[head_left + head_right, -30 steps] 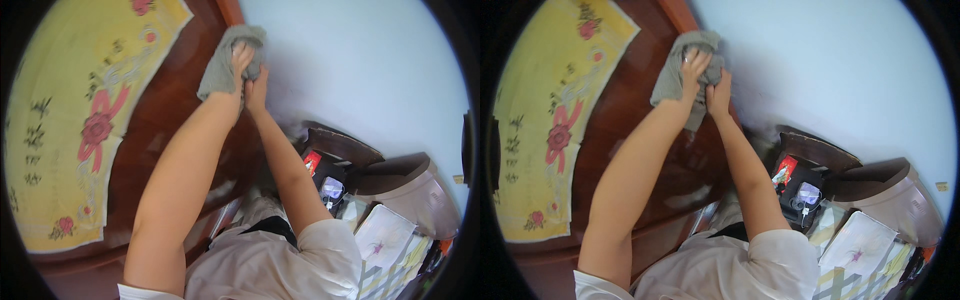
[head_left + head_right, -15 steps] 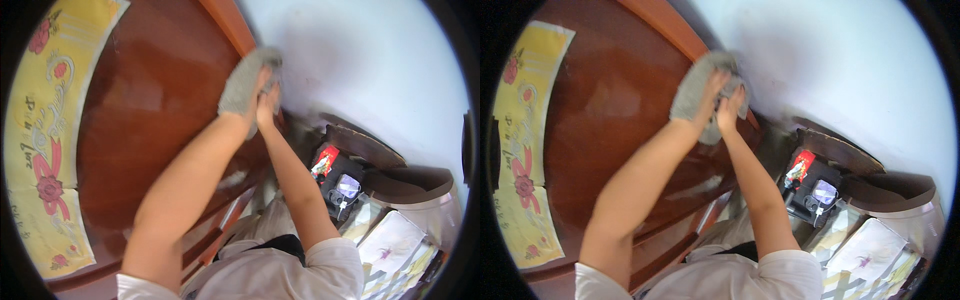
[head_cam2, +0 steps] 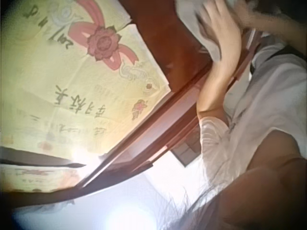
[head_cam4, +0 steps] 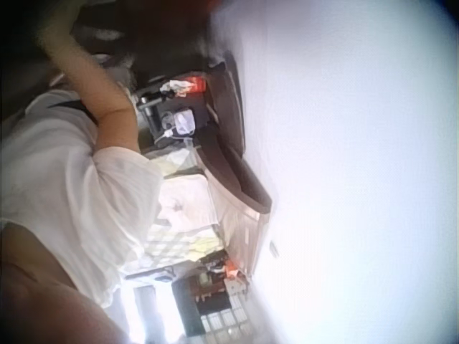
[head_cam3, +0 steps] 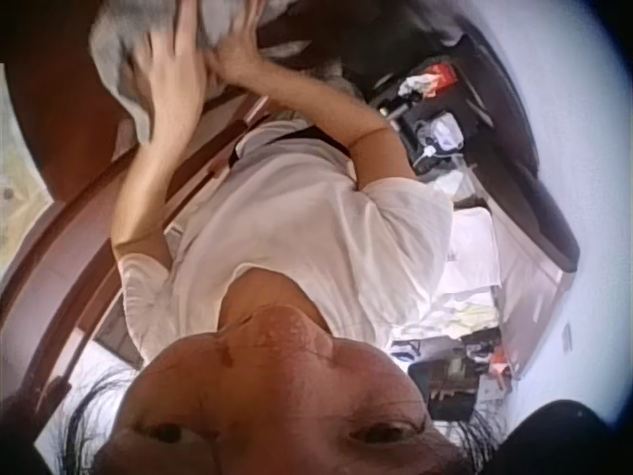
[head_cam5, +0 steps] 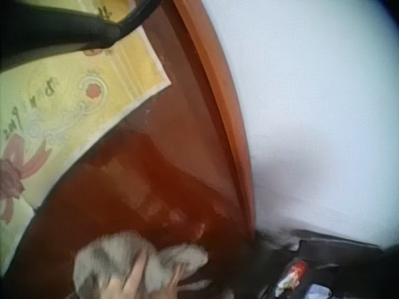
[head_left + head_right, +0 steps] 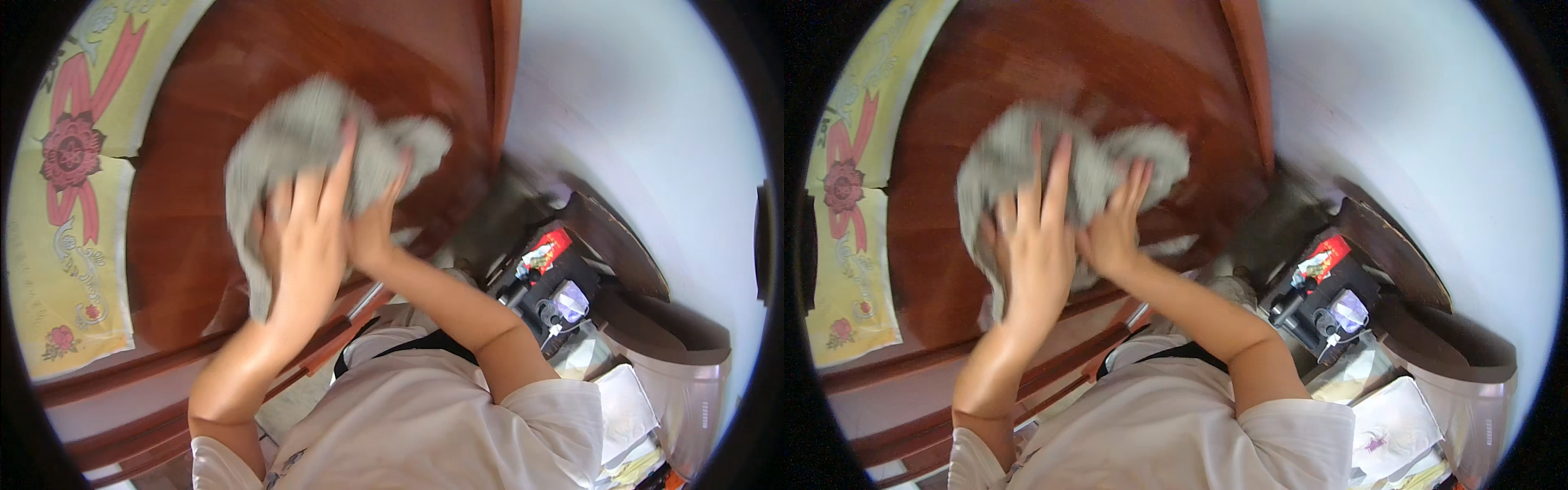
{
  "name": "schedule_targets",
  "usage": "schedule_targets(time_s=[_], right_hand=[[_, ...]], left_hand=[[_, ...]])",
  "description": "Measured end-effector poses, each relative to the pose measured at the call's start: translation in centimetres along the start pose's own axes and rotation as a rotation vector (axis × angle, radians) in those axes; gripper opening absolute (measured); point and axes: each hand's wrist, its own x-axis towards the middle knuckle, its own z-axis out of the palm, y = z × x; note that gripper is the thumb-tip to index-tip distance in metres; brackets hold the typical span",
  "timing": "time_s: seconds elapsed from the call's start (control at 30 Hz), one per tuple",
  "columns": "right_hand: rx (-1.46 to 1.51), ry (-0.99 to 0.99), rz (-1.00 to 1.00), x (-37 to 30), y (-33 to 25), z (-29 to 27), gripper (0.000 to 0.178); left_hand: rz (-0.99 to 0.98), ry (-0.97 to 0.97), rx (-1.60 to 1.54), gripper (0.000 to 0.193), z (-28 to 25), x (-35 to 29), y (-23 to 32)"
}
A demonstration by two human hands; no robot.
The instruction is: The person wipes the surface and edges of a wooden cabinet using a grey cloth. They move around the furniture, kneeling to clean lower sections and edges, and continue wiping the top surface near a suitcase.
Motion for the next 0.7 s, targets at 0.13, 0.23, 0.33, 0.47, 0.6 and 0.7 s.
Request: schedule_targets(time_s=[0.13, 0.23, 0.33, 0.47, 0.6, 0.7], right_hand=[[0.144, -0.167, -0.181, -7.5, -2.1, 2.9, 0.062], [0.152, -0.084, -0.201, -6.3, -1.6, 2.5, 0.063], [0.013, 0.172, -0.299, 0.8, -1.0, 0.2, 0.07], [0.005, 0.449, -0.335, 13.6, 0.2, -6.0, 0.057], [0.199, 0.482, -0.179, 13.8, -2.1, -5.6, 0.055], [0.094, 0.468, -0.26, 10.3, -3.9, -4.0, 0.056]], left_hand=[[0.018, -0.186, 0.098, 0.079, 2.2, -11.6, -5.5], [0.038, -0.204, 0.117, 0.08, 1.3, -12.7, -6.6], [-0.007, -0.087, 0.075, 0.066, -0.1, -7.9, -4.5], [0.08, 0.311, 0.004, 0.062, -3.2, 1.3, -2.4], [0.1, 0.458, -0.076, 0.078, -3.4, 2.5, -2.7], [0.068, 0.389, -0.095, 0.081, -3.0, -2.5, -4.6]])
